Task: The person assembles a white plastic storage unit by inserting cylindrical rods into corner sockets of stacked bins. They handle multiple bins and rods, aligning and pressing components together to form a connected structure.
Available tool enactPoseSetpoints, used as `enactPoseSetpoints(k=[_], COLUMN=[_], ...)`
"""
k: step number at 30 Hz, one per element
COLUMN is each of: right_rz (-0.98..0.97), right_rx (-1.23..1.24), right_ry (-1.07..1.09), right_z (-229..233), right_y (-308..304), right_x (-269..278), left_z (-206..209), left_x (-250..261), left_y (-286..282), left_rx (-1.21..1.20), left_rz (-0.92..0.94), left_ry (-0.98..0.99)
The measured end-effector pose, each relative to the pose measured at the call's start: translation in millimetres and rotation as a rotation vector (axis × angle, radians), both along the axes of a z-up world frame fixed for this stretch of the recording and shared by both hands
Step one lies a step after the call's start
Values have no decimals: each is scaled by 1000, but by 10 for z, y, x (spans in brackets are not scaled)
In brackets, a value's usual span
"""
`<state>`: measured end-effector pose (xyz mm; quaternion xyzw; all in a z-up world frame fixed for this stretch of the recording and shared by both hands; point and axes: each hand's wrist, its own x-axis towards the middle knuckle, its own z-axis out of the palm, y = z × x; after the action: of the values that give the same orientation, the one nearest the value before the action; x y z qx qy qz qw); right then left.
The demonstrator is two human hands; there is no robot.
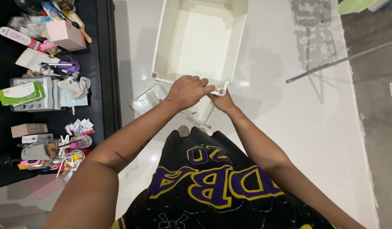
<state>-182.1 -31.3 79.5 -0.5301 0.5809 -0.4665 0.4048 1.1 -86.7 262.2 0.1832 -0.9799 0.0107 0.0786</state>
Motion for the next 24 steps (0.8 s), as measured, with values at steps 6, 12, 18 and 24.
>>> enactPoseSetpoints(k=[6, 12, 18, 24], right_rz=[45, -281, 26, 67], right_rx=[266, 431, 210, 285], right_ry=[130, -198, -78, 40], right_z=[-550, -1058, -477, 67], right_y=[253, 297, 390, 368], right_x=[-150, -299, -433, -311], left_z=[-663, -893, -744, -620], left_x=[-15, -148, -177, -190], left_y=[164, 271, 310, 391], left_rx=[53, 122, 232, 260], left_rz=[21, 84, 182, 159], left_ry=[-75, -56, -66, -78])
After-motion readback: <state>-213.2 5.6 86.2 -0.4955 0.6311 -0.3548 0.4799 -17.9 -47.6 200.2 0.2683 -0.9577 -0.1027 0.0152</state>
